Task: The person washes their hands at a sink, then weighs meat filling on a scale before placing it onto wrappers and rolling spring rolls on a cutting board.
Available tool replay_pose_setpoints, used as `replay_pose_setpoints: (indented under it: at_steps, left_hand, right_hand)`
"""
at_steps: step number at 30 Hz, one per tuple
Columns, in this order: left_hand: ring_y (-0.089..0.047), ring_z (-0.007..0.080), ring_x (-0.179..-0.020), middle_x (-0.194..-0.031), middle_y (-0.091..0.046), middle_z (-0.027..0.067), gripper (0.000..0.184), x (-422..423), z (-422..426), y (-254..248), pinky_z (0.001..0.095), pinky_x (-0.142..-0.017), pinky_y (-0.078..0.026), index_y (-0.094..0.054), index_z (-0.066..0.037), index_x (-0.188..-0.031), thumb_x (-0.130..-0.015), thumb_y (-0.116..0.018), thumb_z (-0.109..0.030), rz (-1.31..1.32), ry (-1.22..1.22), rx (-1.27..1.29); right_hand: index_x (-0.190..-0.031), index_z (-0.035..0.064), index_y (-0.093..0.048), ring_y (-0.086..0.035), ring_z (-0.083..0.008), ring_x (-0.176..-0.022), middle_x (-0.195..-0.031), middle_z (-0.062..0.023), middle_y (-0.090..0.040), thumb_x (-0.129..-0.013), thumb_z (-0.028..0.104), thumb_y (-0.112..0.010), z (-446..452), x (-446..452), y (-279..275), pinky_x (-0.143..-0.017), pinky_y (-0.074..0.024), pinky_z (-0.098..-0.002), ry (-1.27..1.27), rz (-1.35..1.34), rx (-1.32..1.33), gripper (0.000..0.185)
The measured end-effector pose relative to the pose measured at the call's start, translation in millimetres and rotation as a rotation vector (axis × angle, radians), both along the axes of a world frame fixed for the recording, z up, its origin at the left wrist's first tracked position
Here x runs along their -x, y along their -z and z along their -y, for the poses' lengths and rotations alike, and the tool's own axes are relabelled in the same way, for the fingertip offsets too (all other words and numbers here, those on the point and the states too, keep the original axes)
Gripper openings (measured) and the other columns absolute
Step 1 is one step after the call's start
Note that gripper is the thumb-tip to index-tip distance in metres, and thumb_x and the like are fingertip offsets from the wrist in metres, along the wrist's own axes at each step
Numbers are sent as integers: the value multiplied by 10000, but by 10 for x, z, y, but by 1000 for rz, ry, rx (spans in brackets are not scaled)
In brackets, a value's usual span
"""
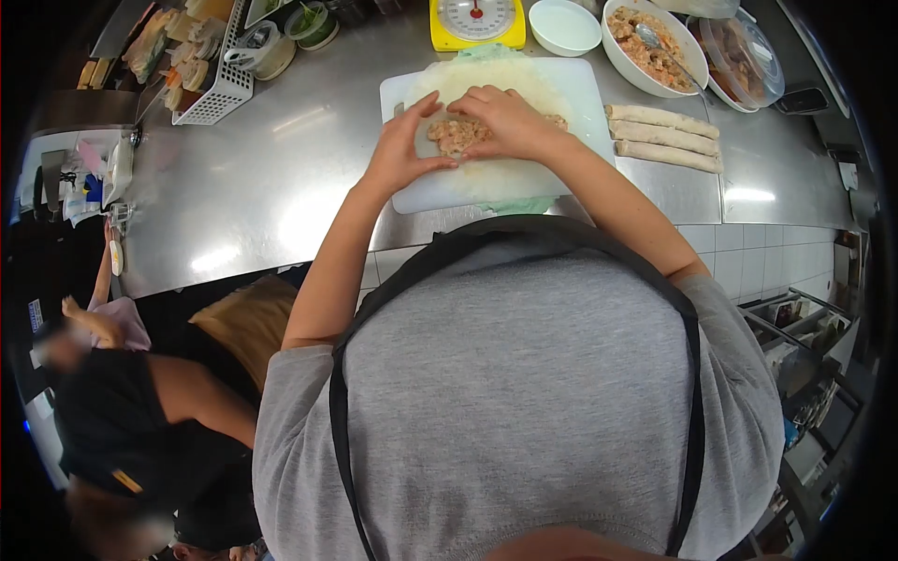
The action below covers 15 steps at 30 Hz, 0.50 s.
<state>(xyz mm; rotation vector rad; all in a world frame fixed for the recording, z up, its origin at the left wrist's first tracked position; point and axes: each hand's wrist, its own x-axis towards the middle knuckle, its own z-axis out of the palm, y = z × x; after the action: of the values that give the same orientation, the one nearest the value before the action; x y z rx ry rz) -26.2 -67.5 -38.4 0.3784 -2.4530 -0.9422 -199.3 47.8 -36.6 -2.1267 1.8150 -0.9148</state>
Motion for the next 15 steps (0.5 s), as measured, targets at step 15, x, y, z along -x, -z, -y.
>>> replay_pose_setpoints:
  at_steps: [15]
  left_hand:
    - [-575,204,-892,-872,-615,61,302,-109,-17,-105,314,-795,-447,-636,-92,-987,-702,-731,-122,-15,26,156]
  right_hand:
    - [-882,79,-619,-550,-242,-835,-836,-50,-568,-709,114,-681,65,-27,-5,-740,-453,-355,-67,109,57,188]
